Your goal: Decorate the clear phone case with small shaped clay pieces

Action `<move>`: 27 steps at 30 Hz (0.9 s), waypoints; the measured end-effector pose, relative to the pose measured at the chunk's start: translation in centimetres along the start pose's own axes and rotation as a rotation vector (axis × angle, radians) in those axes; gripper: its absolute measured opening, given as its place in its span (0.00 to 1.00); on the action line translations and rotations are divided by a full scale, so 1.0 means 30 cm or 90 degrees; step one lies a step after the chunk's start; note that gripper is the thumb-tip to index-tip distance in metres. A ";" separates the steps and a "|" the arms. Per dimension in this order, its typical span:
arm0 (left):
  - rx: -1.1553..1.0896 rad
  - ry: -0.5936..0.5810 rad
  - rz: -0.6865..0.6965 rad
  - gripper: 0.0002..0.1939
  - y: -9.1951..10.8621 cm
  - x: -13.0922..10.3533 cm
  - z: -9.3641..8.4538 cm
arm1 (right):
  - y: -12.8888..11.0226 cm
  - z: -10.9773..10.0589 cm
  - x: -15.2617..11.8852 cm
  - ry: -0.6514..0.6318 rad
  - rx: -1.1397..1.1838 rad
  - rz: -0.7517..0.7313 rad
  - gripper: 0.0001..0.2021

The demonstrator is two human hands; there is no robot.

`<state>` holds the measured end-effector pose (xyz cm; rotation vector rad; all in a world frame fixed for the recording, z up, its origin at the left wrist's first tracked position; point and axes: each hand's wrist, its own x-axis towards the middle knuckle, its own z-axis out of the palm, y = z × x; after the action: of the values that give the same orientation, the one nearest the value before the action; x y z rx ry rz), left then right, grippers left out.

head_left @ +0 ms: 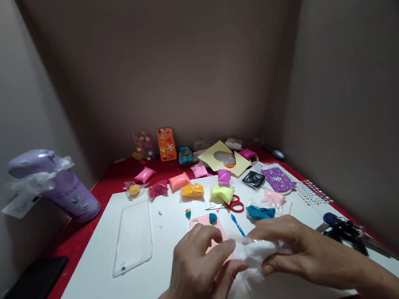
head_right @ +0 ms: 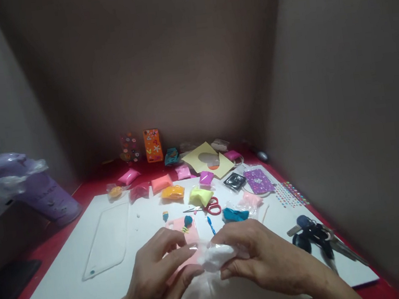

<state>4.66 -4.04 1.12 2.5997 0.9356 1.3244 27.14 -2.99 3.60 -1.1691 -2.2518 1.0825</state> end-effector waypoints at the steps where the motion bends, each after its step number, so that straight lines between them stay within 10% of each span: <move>1: -0.005 -0.007 0.002 0.08 -0.002 -0.001 0.002 | 0.000 0.000 -0.001 0.000 -0.003 -0.001 0.07; 27: -0.091 -0.134 -0.206 0.09 -0.007 0.002 0.014 | 0.017 0.091 0.026 0.042 -0.093 -0.139 0.05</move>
<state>4.92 -3.76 0.84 2.3023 1.1178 0.9771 25.23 -3.43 1.46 -0.9686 -2.3730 0.7962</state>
